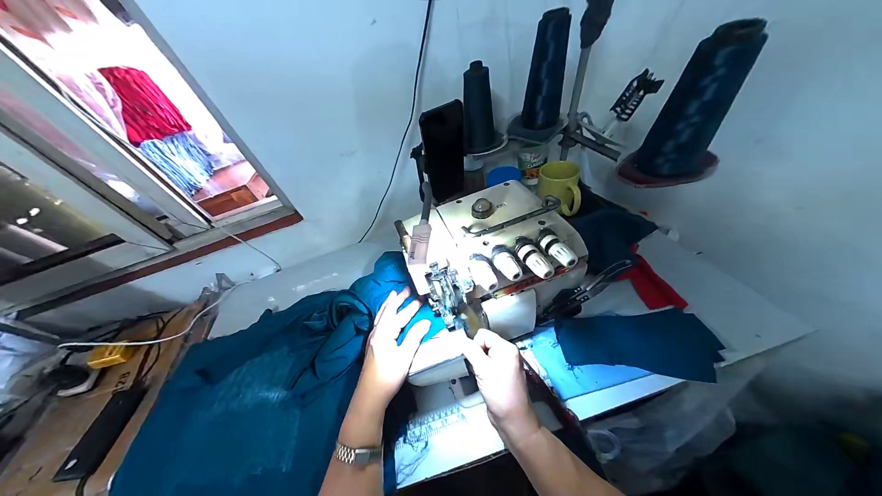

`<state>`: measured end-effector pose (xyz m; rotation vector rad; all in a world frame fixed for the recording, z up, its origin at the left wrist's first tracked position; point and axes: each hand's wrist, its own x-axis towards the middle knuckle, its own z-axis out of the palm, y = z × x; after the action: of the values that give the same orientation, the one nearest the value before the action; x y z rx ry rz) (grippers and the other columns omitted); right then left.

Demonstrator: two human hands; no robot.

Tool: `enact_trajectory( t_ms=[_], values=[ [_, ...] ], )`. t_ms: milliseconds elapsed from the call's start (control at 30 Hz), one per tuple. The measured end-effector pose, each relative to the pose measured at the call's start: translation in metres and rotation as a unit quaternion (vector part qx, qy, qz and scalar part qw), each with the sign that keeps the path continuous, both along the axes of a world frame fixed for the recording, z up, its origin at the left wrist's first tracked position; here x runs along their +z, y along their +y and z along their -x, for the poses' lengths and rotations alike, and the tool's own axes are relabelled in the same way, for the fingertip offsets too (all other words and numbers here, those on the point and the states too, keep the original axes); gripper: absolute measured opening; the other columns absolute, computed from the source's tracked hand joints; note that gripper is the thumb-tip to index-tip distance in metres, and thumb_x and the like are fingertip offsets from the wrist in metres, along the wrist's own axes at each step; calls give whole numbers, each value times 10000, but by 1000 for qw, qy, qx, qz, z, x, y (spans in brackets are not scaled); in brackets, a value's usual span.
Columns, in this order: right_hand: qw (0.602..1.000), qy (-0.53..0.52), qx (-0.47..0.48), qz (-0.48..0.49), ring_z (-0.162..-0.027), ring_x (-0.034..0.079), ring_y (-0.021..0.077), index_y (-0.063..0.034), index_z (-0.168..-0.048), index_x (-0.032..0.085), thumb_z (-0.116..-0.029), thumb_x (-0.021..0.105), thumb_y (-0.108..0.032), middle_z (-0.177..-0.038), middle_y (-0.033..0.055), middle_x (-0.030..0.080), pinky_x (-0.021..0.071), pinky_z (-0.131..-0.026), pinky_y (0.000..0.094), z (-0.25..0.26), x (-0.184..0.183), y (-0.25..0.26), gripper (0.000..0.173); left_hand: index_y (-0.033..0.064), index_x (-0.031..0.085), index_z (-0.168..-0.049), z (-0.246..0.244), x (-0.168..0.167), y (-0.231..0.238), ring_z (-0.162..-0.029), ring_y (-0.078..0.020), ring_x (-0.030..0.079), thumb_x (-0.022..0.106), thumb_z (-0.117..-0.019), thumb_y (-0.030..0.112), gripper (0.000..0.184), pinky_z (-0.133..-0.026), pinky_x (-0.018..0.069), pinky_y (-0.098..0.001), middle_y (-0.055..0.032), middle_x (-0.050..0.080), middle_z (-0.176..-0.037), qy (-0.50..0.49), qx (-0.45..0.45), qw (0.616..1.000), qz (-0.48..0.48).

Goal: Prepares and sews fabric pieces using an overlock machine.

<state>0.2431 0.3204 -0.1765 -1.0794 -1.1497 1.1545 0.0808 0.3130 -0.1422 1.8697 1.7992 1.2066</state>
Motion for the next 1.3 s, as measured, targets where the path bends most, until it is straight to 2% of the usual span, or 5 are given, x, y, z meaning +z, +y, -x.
enact_trajectory(
  t_ms=[167,700,1067,1167,1300],
  values=[
    [999,28,13,-20,-484,433,20,-115,-651,530,-961,650,-110,-565,-63,453,382,-493,188,-2,-14,-9,332,67,582,-1440,5,6,15,-1518,-289,325,567,-1054,212,413,-1216,285,-479,-129,325,-1652,-22,67,997,39],
    [978,39,203,-20,-588,585,20,-53,-895,649,-998,547,-126,-713,-35,624,500,-548,181,-5,-35,-51,162,-65,468,-1483,-3,-32,-105,-1333,-192,579,454,-1073,243,513,-1119,439,-318,-199,551,-1475,-44,91,992,78],
    [989,17,144,-37,-840,654,40,-37,-949,733,-966,609,-138,-895,0,696,549,-767,215,-15,-16,-46,160,-137,543,-1378,-84,-18,-147,-1311,-383,585,611,-1006,181,494,-1113,459,-491,-293,577,-1402,24,-36,981,190],
    [987,132,43,83,-860,637,93,-28,-901,640,-1018,482,-30,-861,19,651,545,-835,292,-30,-9,-21,197,-1,721,-1187,-33,-3,-125,-1148,-254,680,530,-1037,202,316,-1026,530,-421,-155,715,-1201,22,116,990,81],
    [999,-5,-43,20,-901,591,92,17,-994,625,-1025,500,-48,-936,58,602,503,-839,260,-32,-23,-16,144,19,489,-1481,84,7,-67,-1333,-588,410,623,-959,51,540,-1012,421,-698,-346,394,-1503,78,320,943,52]
  ],
)
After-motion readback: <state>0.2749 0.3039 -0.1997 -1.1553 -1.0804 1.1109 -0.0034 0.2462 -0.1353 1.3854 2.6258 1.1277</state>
